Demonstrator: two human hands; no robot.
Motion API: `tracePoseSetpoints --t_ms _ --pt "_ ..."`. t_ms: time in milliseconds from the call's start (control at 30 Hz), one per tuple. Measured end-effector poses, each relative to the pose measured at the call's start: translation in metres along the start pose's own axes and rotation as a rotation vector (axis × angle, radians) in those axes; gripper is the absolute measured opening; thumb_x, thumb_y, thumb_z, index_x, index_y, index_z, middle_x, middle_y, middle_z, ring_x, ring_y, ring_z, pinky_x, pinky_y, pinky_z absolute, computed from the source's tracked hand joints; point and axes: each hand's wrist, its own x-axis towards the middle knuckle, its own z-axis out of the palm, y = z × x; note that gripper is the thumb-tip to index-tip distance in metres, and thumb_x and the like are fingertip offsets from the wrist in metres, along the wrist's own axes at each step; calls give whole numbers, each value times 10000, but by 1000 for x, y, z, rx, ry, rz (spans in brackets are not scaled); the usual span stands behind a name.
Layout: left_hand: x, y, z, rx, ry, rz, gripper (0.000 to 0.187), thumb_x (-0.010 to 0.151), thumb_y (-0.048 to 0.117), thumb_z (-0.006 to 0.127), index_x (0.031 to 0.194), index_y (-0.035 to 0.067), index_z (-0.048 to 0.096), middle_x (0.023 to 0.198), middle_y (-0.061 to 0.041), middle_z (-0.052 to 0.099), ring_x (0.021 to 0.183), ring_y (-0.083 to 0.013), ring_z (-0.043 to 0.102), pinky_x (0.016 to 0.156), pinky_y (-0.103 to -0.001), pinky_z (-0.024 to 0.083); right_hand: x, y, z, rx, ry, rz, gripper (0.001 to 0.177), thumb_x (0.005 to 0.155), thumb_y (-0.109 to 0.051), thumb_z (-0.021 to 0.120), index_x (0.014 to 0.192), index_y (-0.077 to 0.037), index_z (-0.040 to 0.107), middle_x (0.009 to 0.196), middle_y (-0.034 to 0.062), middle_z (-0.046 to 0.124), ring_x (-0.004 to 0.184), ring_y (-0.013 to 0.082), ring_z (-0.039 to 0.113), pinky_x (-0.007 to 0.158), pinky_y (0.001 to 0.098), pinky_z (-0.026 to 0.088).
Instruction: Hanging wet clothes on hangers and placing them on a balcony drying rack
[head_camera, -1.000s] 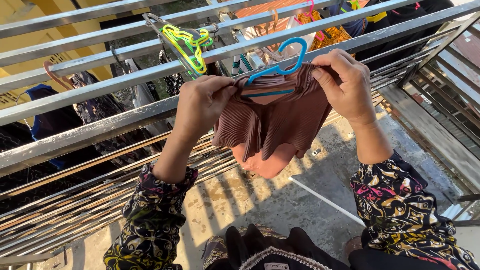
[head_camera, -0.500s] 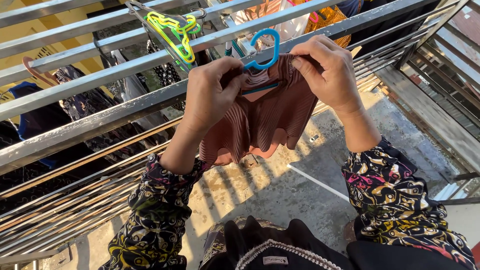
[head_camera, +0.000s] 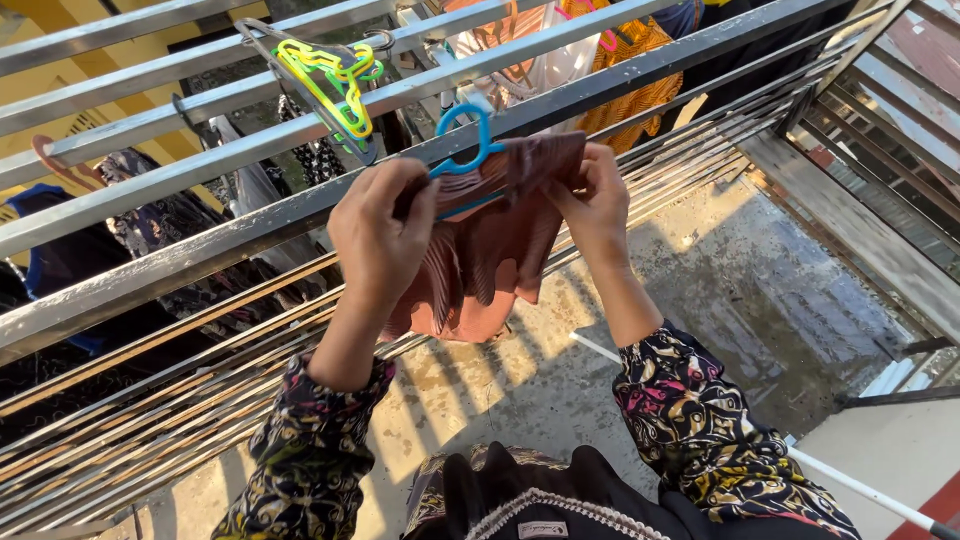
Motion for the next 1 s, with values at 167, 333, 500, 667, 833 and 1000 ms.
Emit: tracePoseSetpoints --t_ms 167,333,500,667,833,1000 --pt "-27 -21 5 -9 13 33 140 918 61 770 1012 132 694 905 -85 702 826 -353 697 735 -409 559 4 21 -22 -122 -185 -72 366 855 -50 859 1153 -194 702 937 23 725 921 209 722 826 405 611" --pt "-51 -22 34 0 -108 144 175 857 117 781 994 158 682 806 -71 651 767 -332 674 684 -437 544 9 -40 -49 -135 -644 -298 516 903 -87 739 1406 -116 631 1334 140 683 1293 351 589 1098 545 428" --pt "-59 -5 50 -51 -157 134 87 923 132 707 994 162 666 758 -55 572 718 -310 618 667 -396 522 -2 -41 -70 -216 -682 -152 244 988 -46 662 1221 -65 730 1104 191 757 1066 428 711 902 558 563" --pt "-61 1 73 -108 -143 149 99 929 141 729 1001 165 666 739 -24 544 693 -282 597 651 -376 518 -17 -30 -90 -357 -611 -201 208 940 -86 734 1145 -109 760 1055 121 785 1033 367 740 850 458 590" --pt "-49 20 80 -221 -204 52 447 845 357 867 1201 163 676 963 -51 695 959 -313 690 866 -430 553 -4 -30 -128 -433 -515 -263 270 918 12 745 1161 -104 764 1025 135 768 990 333 739 887 444 580" --pt "-72 -8 99 -407 -283 -161 984 669 364 976 1468 66 483 1324 -236 625 1156 -504 617 1000 -639 483 3 -47 -173 -491 -491 -220 266 903 17 751 1142 -99 776 954 138 776 898 331 748 833 431 567"
